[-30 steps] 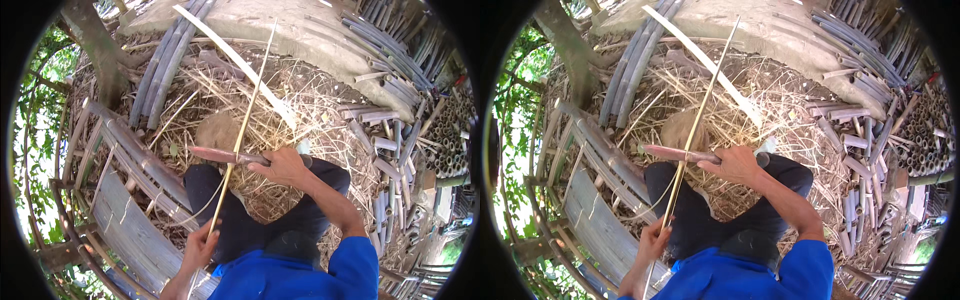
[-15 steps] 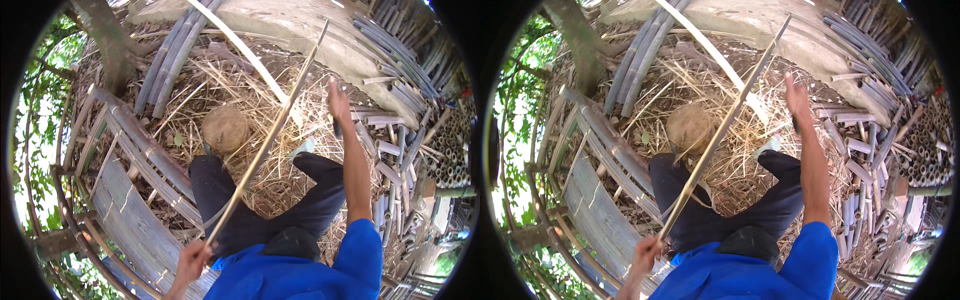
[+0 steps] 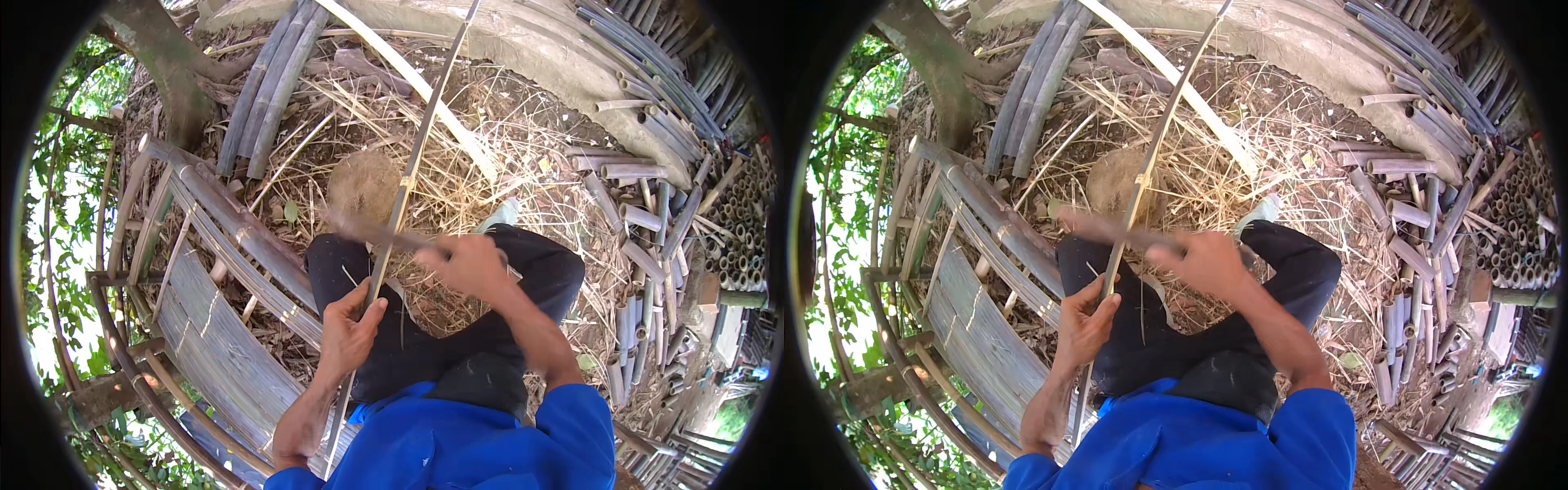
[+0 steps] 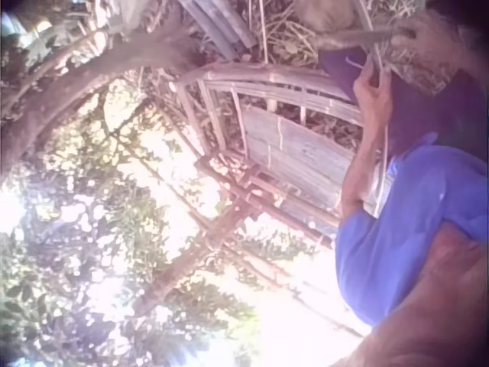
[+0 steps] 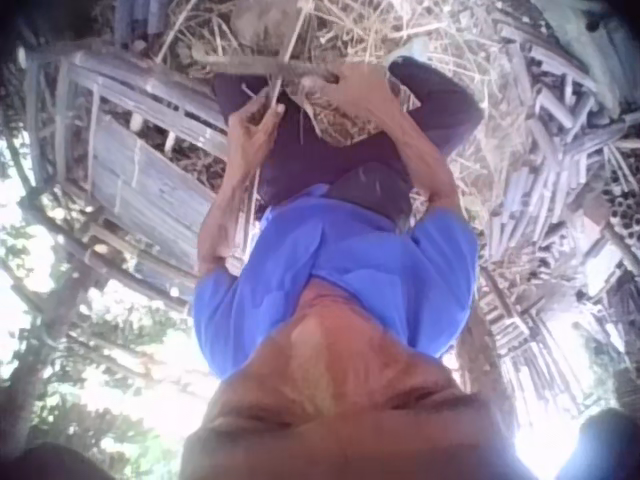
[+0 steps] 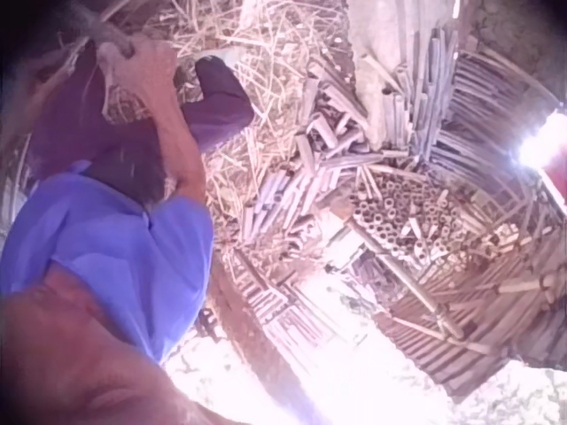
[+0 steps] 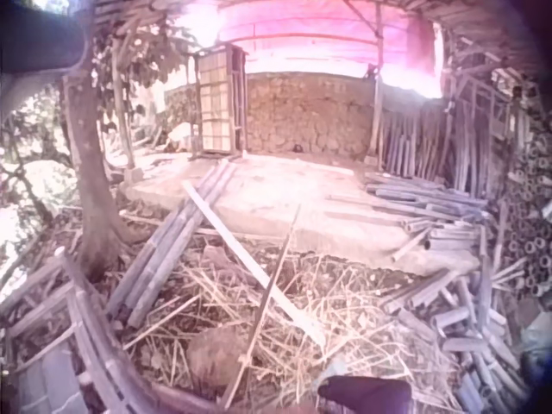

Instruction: The person shaves a thin strip of bamboo using a knife. They hold the strip with one hand while scraping the blade along its length multiple times, occasionally turning the strip over.

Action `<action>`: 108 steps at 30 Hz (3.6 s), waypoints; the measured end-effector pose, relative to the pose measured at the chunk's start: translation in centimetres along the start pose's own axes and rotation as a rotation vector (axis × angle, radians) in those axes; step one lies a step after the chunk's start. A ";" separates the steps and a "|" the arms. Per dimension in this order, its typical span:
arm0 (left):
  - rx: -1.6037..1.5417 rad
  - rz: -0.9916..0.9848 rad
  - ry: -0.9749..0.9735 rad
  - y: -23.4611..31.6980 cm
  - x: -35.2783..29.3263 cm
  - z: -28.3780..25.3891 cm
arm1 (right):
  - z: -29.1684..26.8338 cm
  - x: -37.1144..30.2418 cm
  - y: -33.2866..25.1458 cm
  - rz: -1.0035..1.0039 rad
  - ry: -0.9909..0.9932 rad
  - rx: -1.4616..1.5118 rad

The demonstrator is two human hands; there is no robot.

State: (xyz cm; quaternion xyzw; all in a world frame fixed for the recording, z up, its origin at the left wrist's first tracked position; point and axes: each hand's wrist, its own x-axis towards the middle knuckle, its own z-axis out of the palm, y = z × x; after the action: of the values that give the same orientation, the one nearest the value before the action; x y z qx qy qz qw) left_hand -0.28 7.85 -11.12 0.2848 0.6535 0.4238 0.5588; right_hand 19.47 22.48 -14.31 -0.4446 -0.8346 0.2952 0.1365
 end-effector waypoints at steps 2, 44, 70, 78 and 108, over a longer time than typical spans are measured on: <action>0.045 0.030 0.002 -0.1 -0.5 0.1 | -1.4 2.0 2.7 0.085 0.009 -0.057; 0.032 -0.189 -0.128 -1.0 -7.2 -3.1 | -3.8 7.0 7.2 0.328 -0.015 -0.009; 0.021 -0.293 -0.133 -3.5 -12.1 -6.1 | -11.2 10.2 17.6 0.513 0.181 -0.101; -0.041 -0.187 -0.090 -1.8 -6.6 -2.7 | -0.1 0.2 3.9 0.044 0.050 -0.050; 1.175 1.004 1.569 9.6 -17.1 -21.5 | 1.1 11.2 11.5 0.626 0.378 1.524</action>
State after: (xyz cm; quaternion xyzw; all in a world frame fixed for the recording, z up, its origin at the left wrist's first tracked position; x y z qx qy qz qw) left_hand -18.50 -7.10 5.95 0.3910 0.7366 0.2891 -0.4699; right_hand 20.20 36.27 -22.61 -0.4836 -0.2088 0.7222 0.4482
